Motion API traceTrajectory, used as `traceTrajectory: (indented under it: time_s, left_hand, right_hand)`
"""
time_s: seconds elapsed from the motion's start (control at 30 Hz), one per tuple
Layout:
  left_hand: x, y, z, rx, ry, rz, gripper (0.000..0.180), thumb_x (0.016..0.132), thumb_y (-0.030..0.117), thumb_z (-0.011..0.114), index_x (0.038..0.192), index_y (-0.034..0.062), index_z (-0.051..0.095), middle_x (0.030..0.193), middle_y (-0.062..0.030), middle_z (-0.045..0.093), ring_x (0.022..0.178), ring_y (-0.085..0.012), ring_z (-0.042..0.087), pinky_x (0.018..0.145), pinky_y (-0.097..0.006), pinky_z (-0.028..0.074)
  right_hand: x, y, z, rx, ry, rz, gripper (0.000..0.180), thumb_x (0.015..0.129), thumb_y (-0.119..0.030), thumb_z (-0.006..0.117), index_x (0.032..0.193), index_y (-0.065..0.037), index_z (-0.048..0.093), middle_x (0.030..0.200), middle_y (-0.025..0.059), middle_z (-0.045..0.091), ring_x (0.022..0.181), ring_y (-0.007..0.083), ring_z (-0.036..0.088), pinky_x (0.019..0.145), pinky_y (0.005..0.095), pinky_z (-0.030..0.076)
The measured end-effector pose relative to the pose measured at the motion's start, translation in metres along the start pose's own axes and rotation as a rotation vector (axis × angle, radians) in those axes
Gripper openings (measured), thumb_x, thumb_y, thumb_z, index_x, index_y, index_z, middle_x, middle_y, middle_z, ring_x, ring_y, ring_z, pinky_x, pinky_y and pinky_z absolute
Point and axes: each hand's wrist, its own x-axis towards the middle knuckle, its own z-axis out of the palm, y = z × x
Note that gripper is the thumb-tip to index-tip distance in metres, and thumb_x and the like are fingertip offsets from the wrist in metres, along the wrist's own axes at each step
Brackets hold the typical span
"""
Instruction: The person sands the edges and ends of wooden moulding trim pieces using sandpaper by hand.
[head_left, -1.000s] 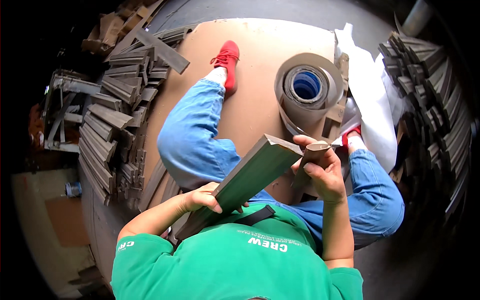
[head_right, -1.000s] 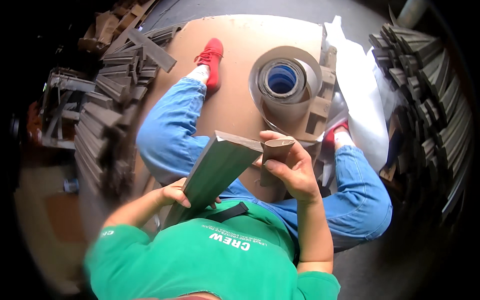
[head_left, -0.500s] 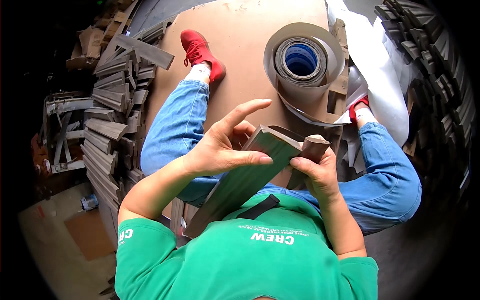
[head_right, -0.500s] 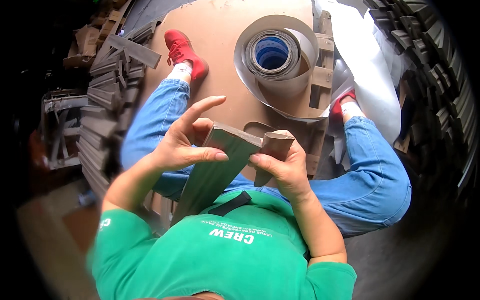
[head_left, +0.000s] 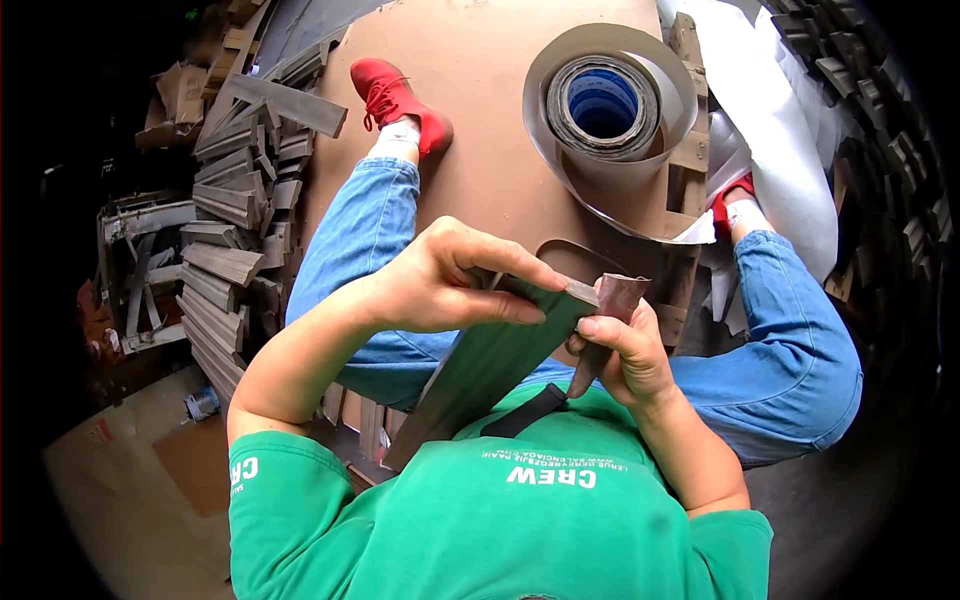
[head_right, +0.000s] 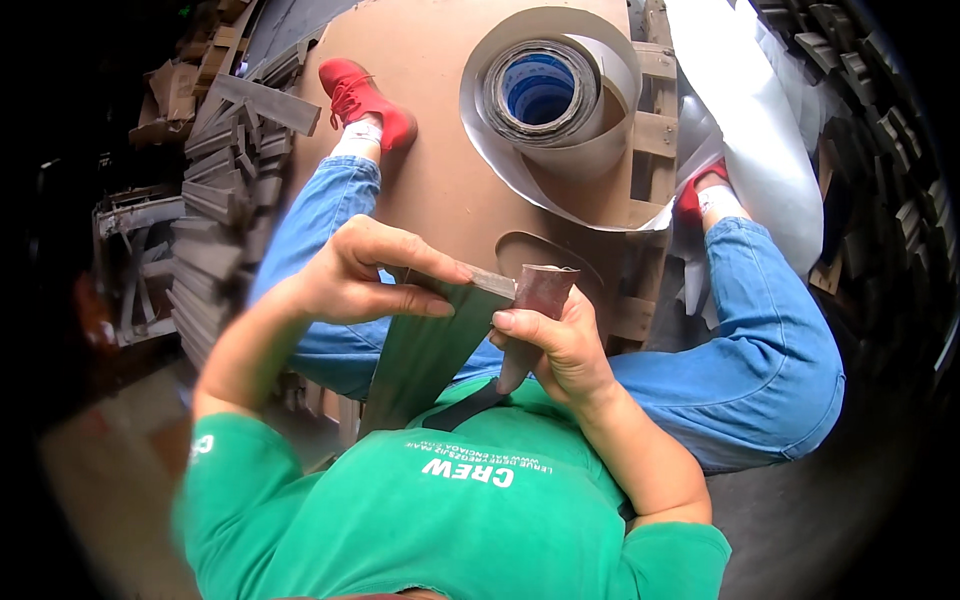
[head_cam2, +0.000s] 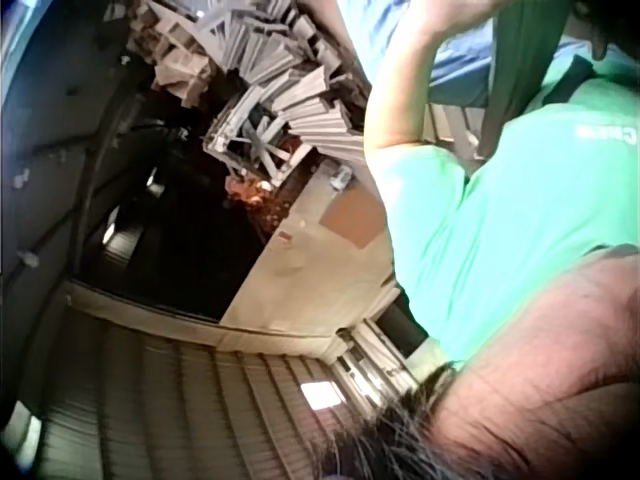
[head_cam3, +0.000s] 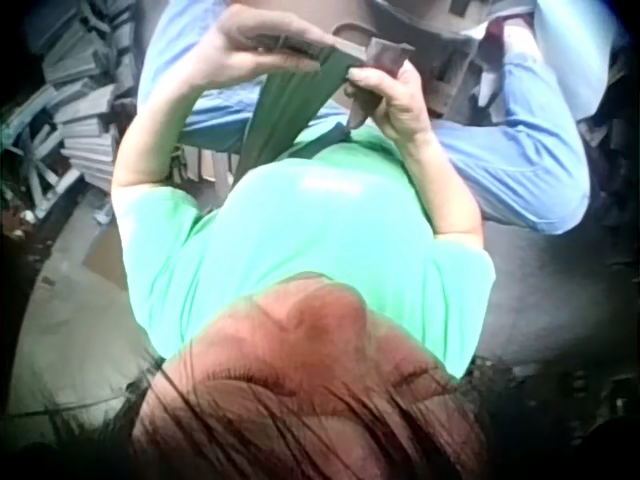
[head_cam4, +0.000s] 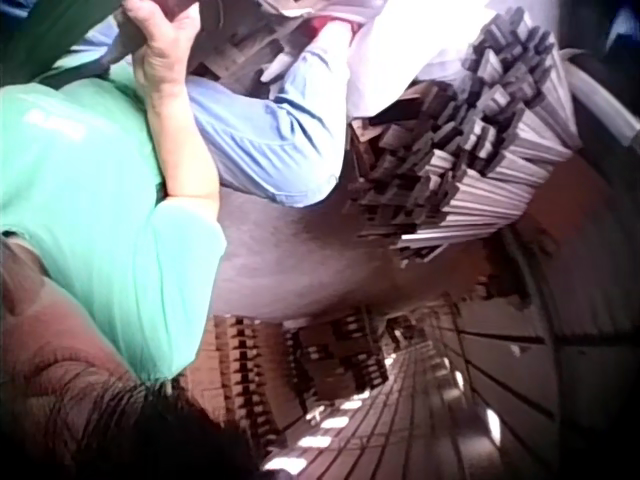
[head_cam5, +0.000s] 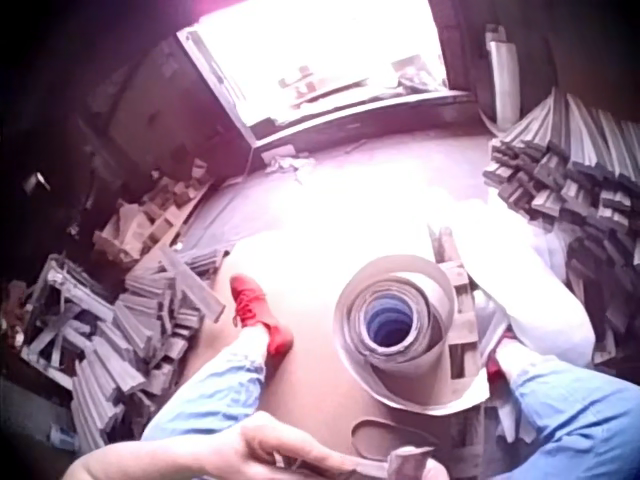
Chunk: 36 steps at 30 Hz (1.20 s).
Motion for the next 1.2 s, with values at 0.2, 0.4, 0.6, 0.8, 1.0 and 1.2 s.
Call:
traceTrajectory:
  time_s: [0.2,0.4,0.6,0.8,1.0,1.2]
  left_hand:
    - [-0.002,-0.009,0.002,0.173,0.011,0.087,0.03,0.074,-0.007,0.076,0.103,-0.0008,0.071,0.085,-0.0132,0.072,0.076,-0.0205,0.07,0.069,-0.03,0.053]
    - [0.01,0.003,0.005,0.052,-0.005,-0.05,0.038,0.075,-0.004,0.075,0.112,0.0001,0.067,0.095,-0.0127,0.067,0.079,-0.0208,0.067,0.069,-0.03,0.052]
    - [0.017,-0.006,-0.002,0.206,-0.238,0.069,0.041,0.074,-0.001,0.077,0.113,0.0007,0.068,0.086,-0.0106,0.064,0.072,-0.0217,0.063,0.064,-0.031,0.05]
    - [0.001,-0.012,0.002,0.239,-0.067,0.09,0.033,0.07,0.002,0.082,0.101,0.0033,0.072,0.084,-0.0095,0.067,0.068,-0.0193,0.065,0.061,-0.029,0.051]
    - [-0.016,-0.026,0.02,0.345,0.201,0.253,0.037,0.067,0.0,0.084,0.101,0.0049,0.071,0.093,-0.015,0.067,0.076,-0.0214,0.068,0.062,-0.028,0.054]
    - [-0.039,-0.052,0.051,0.412,0.501,0.354,0.044,0.069,-0.004,0.081,0.109,0.0029,0.067,0.113,-0.026,0.063,0.095,-0.0263,0.067,0.078,-0.032,0.055]
  right_hand:
    - [0.001,0.007,-0.007,0.01,0.054,0.057,0.028,0.077,-0.002,0.073,0.098,-0.004,0.055,0.083,0.0057,0.062,0.074,0.0151,0.062,0.07,0.0292,0.051]
    - [0.002,0.008,-0.009,0.02,0.044,0.053,0.029,0.077,-0.002,0.074,0.1,-0.003,0.056,0.085,0.0054,0.063,0.075,0.0147,0.063,0.071,0.0294,0.052]
    - [0.001,0.006,-0.005,0.013,0.005,0.063,0.029,0.077,-0.003,0.074,0.101,-0.003,0.058,0.087,0.0055,0.064,0.076,0.014,0.063,0.072,0.029,0.053]
    - [-0.002,0.006,-0.005,0.003,0.046,0.094,0.031,0.076,-0.001,0.075,0.101,-0.003,0.056,0.087,0.0056,0.063,0.076,0.0141,0.063,0.072,0.0289,0.053]
    - [-0.001,0.007,-0.008,-0.017,0.046,0.083,0.031,0.076,-0.001,0.075,0.1,-0.003,0.056,0.087,0.0058,0.063,0.076,0.0144,0.063,0.071,0.0286,0.053]
    - [0.0,0.011,-0.01,-0.021,0.073,0.095,0.031,0.076,-0.001,0.075,0.1,-0.003,0.056,0.087,0.0062,0.062,0.075,0.0142,0.062,0.07,0.0287,0.052]
